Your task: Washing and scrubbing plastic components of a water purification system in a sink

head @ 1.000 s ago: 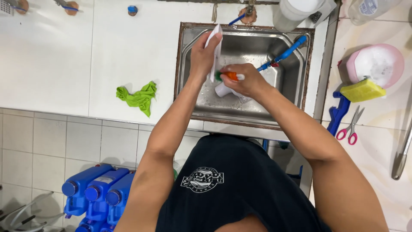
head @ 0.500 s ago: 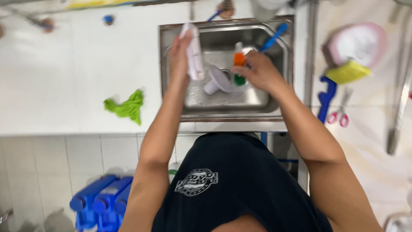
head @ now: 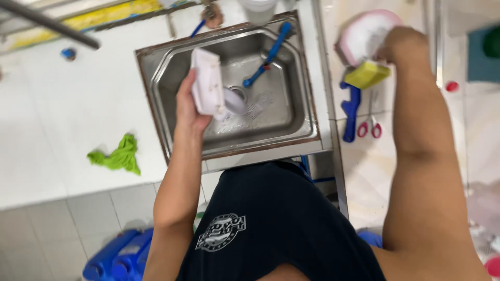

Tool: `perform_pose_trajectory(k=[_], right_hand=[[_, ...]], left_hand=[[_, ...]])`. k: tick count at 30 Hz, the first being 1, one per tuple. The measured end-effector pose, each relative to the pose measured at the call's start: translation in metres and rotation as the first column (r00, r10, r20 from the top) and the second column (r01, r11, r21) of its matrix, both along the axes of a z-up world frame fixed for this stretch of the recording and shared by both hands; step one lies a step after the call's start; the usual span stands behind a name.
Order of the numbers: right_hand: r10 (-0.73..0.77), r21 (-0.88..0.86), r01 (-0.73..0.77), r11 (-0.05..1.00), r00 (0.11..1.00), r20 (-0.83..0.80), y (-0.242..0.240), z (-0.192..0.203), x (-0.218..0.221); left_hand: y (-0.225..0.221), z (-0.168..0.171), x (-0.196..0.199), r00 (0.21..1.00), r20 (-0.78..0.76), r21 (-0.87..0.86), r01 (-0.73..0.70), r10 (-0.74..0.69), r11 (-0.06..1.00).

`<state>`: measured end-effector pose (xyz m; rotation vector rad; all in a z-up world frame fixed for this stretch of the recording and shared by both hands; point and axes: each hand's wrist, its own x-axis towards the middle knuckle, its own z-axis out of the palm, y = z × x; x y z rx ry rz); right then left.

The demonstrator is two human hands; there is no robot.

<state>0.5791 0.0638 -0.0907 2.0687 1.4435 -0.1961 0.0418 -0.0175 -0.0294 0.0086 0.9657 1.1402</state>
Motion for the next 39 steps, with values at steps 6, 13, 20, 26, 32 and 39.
perform_pose_trajectory(k=[6,13,20,26,32,39], right_hand=[[-0.041,0.088,0.090,0.992,0.893,-0.447,-0.037,0.125,-0.114],[0.540,0.480,-0.251,0.841,0.324,-0.777,-0.103,0.108,-0.297],[0.801,0.721,-0.351,0.598,0.288,-0.524,-0.128,0.091,-0.349],[0.870,0.737,-0.461,0.494,0.255,-0.423,-0.128,0.082,-0.363],[0.928,0.788,-0.498,0.363,0.264,-0.262,-0.124,0.071,-0.372],[0.917,0.827,-0.411,0.384,0.271,-0.292,-0.129,0.083,-0.371]], left_hand=[[0.006,0.039,0.020,0.996,-0.080,-0.043,0.026,-0.029,0.999],[0.011,0.057,0.046,0.949,-0.312,0.127,0.089,-0.045,0.988],[-0.003,0.069,0.036,0.899,-0.403,0.086,-0.148,0.171,0.985],[-0.008,0.085,0.018,0.867,-0.483,0.019,-0.126,0.119,0.992],[-0.002,0.071,0.003,0.909,-0.382,0.011,-0.174,0.165,0.985],[-0.009,0.086,0.003,0.924,-0.371,-0.030,-0.108,0.090,0.994]])
